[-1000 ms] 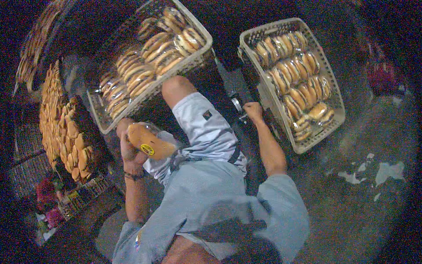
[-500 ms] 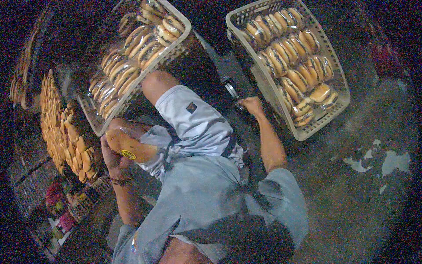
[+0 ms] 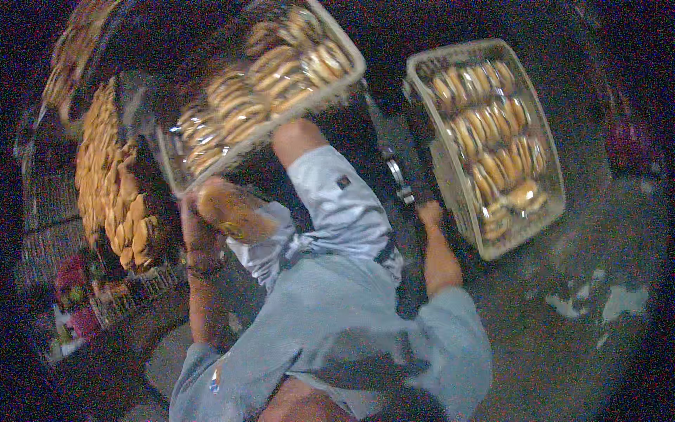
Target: The person repeatedly picks round buns from a tray, places each into a clear plastic bag, seals the bag, and places the packaged bun into a basket. The process is repeated continuously throughout the clip.
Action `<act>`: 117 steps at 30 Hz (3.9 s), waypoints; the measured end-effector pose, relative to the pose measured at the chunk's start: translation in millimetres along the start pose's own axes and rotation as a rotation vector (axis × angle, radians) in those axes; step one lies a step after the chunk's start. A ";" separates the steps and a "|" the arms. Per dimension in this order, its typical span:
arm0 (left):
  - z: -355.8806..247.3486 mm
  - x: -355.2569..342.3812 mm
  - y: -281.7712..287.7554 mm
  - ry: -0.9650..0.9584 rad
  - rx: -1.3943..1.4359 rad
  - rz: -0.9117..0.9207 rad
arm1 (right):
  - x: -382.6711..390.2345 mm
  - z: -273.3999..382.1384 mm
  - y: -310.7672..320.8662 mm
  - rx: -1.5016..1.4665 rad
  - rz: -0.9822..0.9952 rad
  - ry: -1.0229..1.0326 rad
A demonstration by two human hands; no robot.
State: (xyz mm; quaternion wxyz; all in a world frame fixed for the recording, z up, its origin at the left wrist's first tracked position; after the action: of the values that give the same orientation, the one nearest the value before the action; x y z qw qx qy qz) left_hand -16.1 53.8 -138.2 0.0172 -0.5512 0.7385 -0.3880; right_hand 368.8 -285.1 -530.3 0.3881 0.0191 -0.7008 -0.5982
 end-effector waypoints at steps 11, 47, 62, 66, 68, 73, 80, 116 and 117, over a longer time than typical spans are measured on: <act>-60.5 7.1 -58.5 -0.442 -0.469 0.198 | 154.5 212.0 338.2 -1.297 0.467 0.894; -94.3 17.5 -58.6 -0.666 -0.123 0.145 | 266.4 397.3 428.6 -0.383 -0.553 1.287; 3.6 -89.6 -10.6 -0.011 0.462 0.116 | 168.1 426.9 388.6 0.024 -0.556 1.152; -0.4 -82.2 4.0 -0.048 0.254 0.073 | 85.8 458.7 419.7 -0.069 -0.517 1.243; -23.1 -72.7 14.7 -0.213 -0.212 0.016 | 41.8 480.2 440.9 -0.178 -0.582 1.256; -46.0 -43.2 60.0 -0.755 -1.090 -0.158 | -49.4 532.6 449.9 -0.207 -0.532 1.496; -46.1 -38.8 56.7 -0.897 -1.152 -0.112 | -87.9 576.9 415.6 0.511 -0.676 1.263; -54.0 10.4 75.2 -0.762 -0.788 -0.199 | 46.4 515.5 478.9 0.125 -0.998 1.362; -65.9 6.2 69.1 -0.742 -0.761 -0.219 | 77.9 514.0 494.6 0.129 -0.959 1.412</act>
State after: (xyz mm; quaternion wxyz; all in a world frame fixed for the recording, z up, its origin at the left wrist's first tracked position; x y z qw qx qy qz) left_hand -103.7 91.5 -130.6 0.0356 -0.6921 0.7094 0.1282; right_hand 239.5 240.2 -58.9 0.4368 0.7037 -0.2437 -0.5046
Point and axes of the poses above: each hand's wrist, its own x-axis away from the middle knuckle, its own y-axis out of the back of the hand, z = x × y, the point moved 6 cm from there along -x, towards the middle knuckle, and after that the axes turned 15 degrees about x, right-handed, at the moved point
